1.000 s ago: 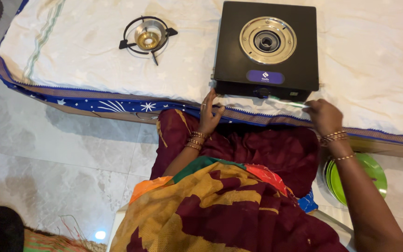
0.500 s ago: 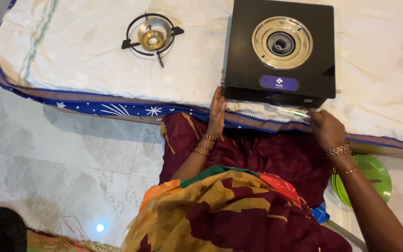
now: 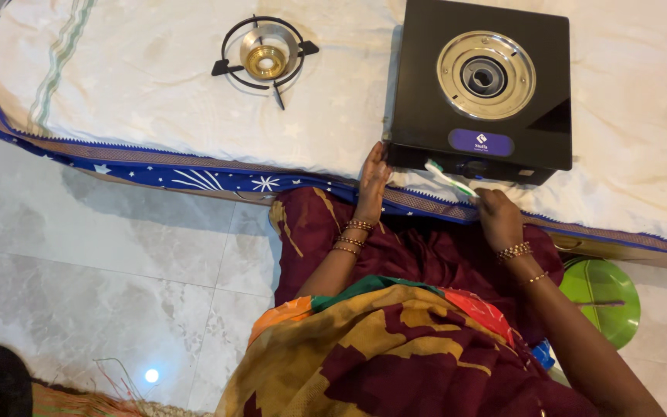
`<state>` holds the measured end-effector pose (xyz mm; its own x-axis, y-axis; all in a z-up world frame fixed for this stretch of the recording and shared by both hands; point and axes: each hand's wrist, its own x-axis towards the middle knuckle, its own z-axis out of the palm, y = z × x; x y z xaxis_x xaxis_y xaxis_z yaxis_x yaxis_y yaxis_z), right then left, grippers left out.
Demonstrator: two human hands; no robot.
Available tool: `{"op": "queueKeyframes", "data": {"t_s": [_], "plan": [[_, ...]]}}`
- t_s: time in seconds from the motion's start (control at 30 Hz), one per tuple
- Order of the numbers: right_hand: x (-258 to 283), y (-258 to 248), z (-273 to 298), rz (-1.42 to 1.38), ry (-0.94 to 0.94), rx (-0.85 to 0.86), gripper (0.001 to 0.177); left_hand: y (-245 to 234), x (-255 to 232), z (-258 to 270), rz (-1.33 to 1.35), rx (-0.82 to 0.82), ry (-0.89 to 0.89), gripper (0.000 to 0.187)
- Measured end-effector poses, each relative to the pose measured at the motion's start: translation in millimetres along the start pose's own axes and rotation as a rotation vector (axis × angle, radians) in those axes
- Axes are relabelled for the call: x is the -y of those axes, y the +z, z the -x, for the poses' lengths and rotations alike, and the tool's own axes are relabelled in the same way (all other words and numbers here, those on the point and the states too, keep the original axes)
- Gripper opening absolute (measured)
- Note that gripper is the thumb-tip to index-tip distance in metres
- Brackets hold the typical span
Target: The person cleans a portable gas stove using a toothbrush. They scrub the underside and sides of the stove, then flip it over to clean the top surface and burner area.
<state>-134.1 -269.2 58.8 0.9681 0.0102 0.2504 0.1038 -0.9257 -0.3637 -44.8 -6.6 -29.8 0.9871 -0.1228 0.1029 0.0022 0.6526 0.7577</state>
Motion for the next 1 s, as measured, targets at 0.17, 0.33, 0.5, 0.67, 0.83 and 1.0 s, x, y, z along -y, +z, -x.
{"op": "queueKeyframes", "data": {"t_s": [0.17, 0.33, 0.5, 0.67, 0.83, 1.0], "plan": [[-18, -2, 10, -0.001, -0.039, 0.01, 0.021, 3, -2, 0, -0.003, -0.012, 0.0, 0.064], [5, -1, -8, -0.07, 0.029, 0.01, 0.022, 6, -3, -1, -0.032, -0.009, 0.016, 0.062], [26, 12, -18, -0.035, -0.022, 0.047, 0.021, -3, 4, -5, -0.143, -0.013, -0.018, 0.061], [15, 26, 5, 0.003, -0.081, -0.035, 0.021, -8, 12, -4, -0.288, -0.029, 0.032, 0.065], [-15, 44, 18, -0.097, -0.008, -0.12, 0.017, 43, -35, 11, -0.638, -0.111, 0.331, 0.059], [0, 62, -3, -0.146, -0.122, -0.07, 0.023, 127, -107, 22, -0.951, 0.263, 0.448, 0.052]]}}
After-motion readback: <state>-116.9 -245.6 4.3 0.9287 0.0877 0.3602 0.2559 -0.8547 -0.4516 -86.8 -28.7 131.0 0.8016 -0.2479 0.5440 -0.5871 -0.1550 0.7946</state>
